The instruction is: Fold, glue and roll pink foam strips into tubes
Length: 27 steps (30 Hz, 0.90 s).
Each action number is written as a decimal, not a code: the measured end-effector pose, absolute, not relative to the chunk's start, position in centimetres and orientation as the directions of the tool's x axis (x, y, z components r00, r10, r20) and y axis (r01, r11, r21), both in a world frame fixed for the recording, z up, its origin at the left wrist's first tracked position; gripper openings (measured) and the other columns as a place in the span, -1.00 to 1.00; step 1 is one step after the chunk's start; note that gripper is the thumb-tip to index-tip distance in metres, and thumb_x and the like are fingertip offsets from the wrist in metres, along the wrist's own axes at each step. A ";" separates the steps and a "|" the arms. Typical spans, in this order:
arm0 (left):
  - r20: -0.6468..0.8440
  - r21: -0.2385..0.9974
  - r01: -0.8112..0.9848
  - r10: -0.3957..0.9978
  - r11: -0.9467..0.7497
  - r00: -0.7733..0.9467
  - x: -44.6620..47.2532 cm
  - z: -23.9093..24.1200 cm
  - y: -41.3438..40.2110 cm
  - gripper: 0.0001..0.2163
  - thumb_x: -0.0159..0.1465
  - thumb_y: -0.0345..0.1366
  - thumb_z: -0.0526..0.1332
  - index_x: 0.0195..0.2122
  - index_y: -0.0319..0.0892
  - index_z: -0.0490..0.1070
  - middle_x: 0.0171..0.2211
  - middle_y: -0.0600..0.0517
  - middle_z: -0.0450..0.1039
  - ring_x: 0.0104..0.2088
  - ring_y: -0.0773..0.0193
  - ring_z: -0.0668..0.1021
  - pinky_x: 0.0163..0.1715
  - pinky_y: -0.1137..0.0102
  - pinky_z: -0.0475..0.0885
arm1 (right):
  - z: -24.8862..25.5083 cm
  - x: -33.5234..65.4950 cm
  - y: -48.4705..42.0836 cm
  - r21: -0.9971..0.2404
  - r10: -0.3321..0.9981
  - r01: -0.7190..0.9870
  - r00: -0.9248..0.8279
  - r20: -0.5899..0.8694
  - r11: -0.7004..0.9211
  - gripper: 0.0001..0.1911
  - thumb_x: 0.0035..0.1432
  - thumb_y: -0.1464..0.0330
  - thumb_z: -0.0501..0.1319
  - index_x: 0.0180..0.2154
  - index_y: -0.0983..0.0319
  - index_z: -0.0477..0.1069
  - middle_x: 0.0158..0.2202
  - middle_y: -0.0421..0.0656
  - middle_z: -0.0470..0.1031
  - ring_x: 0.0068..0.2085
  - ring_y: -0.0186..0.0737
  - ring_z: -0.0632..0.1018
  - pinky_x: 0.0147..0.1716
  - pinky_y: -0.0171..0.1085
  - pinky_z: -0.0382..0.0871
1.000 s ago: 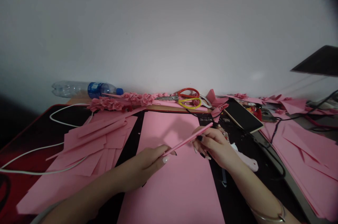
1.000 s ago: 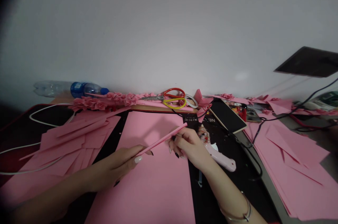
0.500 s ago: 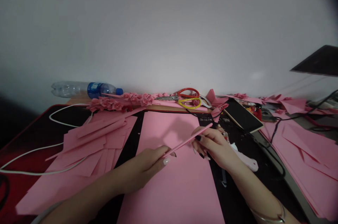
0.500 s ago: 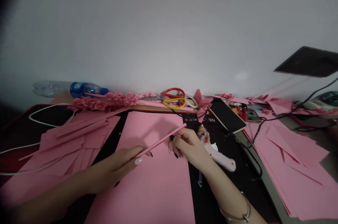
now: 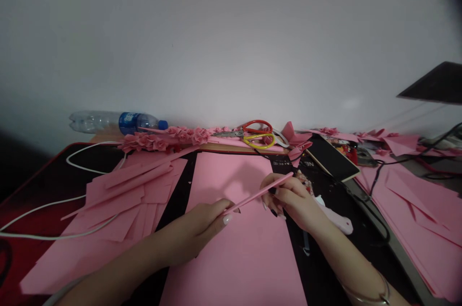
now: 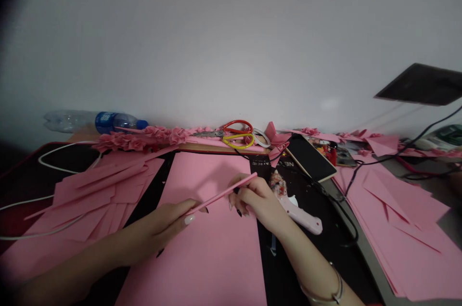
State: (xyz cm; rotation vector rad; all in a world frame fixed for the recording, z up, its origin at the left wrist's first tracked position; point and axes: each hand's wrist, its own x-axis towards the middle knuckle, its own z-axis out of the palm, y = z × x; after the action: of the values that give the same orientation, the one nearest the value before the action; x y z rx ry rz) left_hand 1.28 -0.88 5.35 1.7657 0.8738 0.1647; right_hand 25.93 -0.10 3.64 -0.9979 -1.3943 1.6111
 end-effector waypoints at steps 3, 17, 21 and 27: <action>-0.318 0.870 0.484 0.640 -0.097 0.699 1.2 4.8 -0.9 -0.66 0.41 -0.14 -0.15 0.06 -0.12 0.25 -0.54 0.18 0.14 -0.58 0.37 0.27 -0.54 0.48 0.24 | 4.0 26.1 0.1 -0.994 0.902 -0.046 -0.427 -0.070 -0.099 -0.85 0.04 0.41 0.06 -0.37 0.29 0.38 -0.50 -0.21 0.40 -0.61 -0.41 0.32 -0.66 -0.39 0.14; -0.288 0.944 0.290 0.818 0.156 0.498 1.1 1.3 -0.9 -0.64 0.37 0.04 -0.11 -0.15 -0.11 0.27 -0.70 0.26 0.02 -0.71 0.41 0.19 -0.72 0.54 0.18 | 4.0 36.9 -4.2 -0.194 0.999 0.981 0.025 0.032 -0.019 -0.50 -0.11 0.36 0.16 -0.04 0.29 0.33 -0.14 0.05 0.47 -0.14 0.06 0.53 -0.19 -0.09 0.41; -0.293 0.940 0.300 0.836 0.163 0.464 1.0 0.6 -0.9 -0.55 0.36 0.07 -0.12 0.04 -0.12 0.25 -0.72 0.27 0.01 -0.73 0.40 0.21 -0.72 0.52 0.21 | 1.4 36.8 -5.1 -0.119 0.996 0.989 0.087 0.028 -0.083 -0.50 -0.09 0.40 0.11 -0.03 0.35 0.30 -0.11 0.11 0.46 -0.14 0.08 0.54 -0.16 -0.06 0.40; -0.299 0.940 0.293 0.842 0.178 0.448 1.2 1.1 -1.0 -0.53 0.37 0.02 -0.11 0.18 -0.13 0.20 -0.63 0.22 0.03 -0.66 0.41 0.21 -0.69 0.52 0.17 | 3.0 34.0 -4.2 -0.338 0.984 0.928 0.176 0.021 -0.159 -0.61 0.07 0.35 0.08 -0.03 0.25 0.26 -0.26 -0.01 0.53 -0.30 -0.01 0.56 -0.34 -0.16 0.40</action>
State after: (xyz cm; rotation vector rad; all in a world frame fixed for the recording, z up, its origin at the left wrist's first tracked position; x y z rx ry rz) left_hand 1.18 -0.98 1.13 1.3875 1.0955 0.5269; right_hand 34.03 -4.23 2.95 -2.1814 -1.8332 0.2960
